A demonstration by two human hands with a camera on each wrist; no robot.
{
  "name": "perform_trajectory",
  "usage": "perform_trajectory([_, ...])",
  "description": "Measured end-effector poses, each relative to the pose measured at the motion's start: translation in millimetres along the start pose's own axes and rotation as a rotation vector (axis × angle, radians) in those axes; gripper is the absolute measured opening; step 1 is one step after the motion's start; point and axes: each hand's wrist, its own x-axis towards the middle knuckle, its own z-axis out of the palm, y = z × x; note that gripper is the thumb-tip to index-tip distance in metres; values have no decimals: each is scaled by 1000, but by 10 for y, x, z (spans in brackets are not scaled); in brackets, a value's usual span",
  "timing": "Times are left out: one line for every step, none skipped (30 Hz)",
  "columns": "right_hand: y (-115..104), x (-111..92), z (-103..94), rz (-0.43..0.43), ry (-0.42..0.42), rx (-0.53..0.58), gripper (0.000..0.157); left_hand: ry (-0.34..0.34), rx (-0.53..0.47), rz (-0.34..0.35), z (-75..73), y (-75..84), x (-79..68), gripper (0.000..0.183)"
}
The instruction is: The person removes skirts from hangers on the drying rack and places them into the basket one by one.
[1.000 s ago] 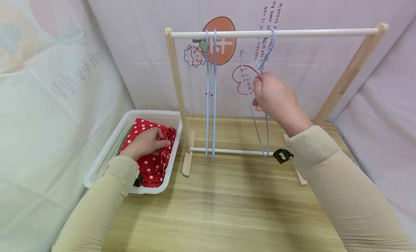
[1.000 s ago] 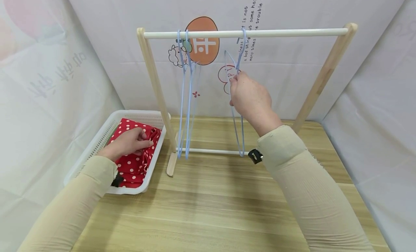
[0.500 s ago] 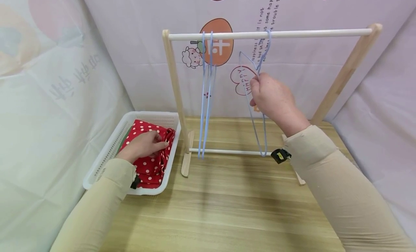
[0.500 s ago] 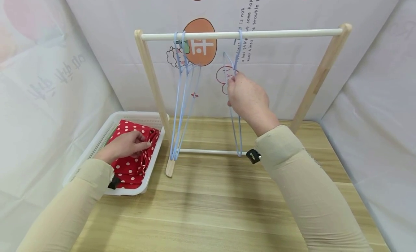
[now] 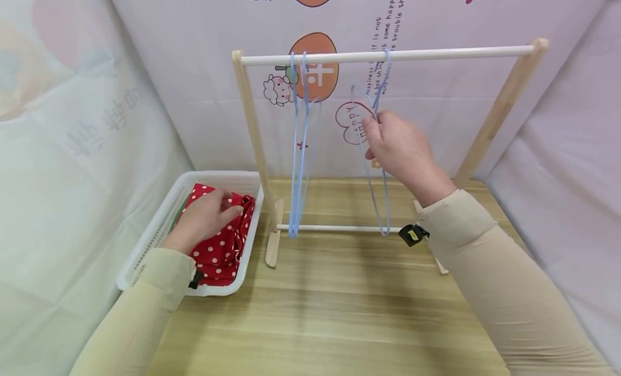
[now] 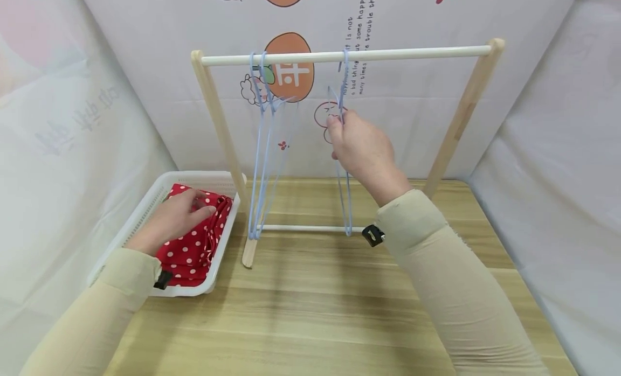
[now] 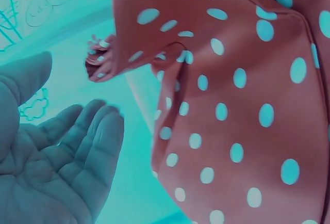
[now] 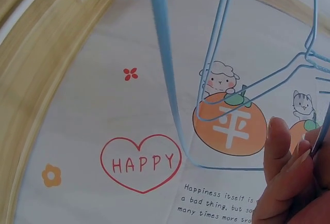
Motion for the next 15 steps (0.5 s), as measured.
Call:
perform_trajectory([-1,0,2,-6,-4,13,68,30,-1,15,-13,9,-16,53])
perform_trajectory([-5,-5,0,-9,-5,29,68,61,-4,34,-27,24,-32,51])
perform_trajectory([-9,-10,-3,-8,-9,53,67,92,-10,48,-42,41,-52,49])
perform_trajectory([-13,-14,-6,-7,-13,82,66,124,-18,65,-56,57,-68,49])
perform_trajectory([-18,-19,-10,-6,-18,108,66,157,-20,81,-70,72,-83,49])
perform_trajectory([-19,-22,-14,-3,-22,132,65,189,-28,97,-84,89,-98,50])
perform_trajectory([-24,-25,-16,0,-24,157,64,217,-39,108,-97,106,-122,51])
perform_trajectory([-29,-31,-19,4,-25,177,63,241,-49,117,-110,126,-149,53])
perform_trajectory([-32,-33,-19,8,-25,194,62,264,-59,122,-122,142,-177,54])
perform_trajectory([-37,-36,-19,9,-24,207,62,283,-66,128,-133,162,-207,55])
perform_trajectory([-39,-39,-18,11,-22,213,62,299,-70,133,-143,183,-239,56])
perform_trajectory([-41,-43,-16,13,-17,223,61,313,-79,142,-151,205,-273,57])
perform_trajectory([-42,-47,-12,14,-12,233,60,328,-86,151,-157,228,-311,58])
perform_trajectory([-42,-52,-9,14,-8,241,60,344,-86,163,-159,247,-345,58])
perform_trajectory([-41,-58,-3,12,-1,252,59,363,-84,178,-160,264,-379,59])
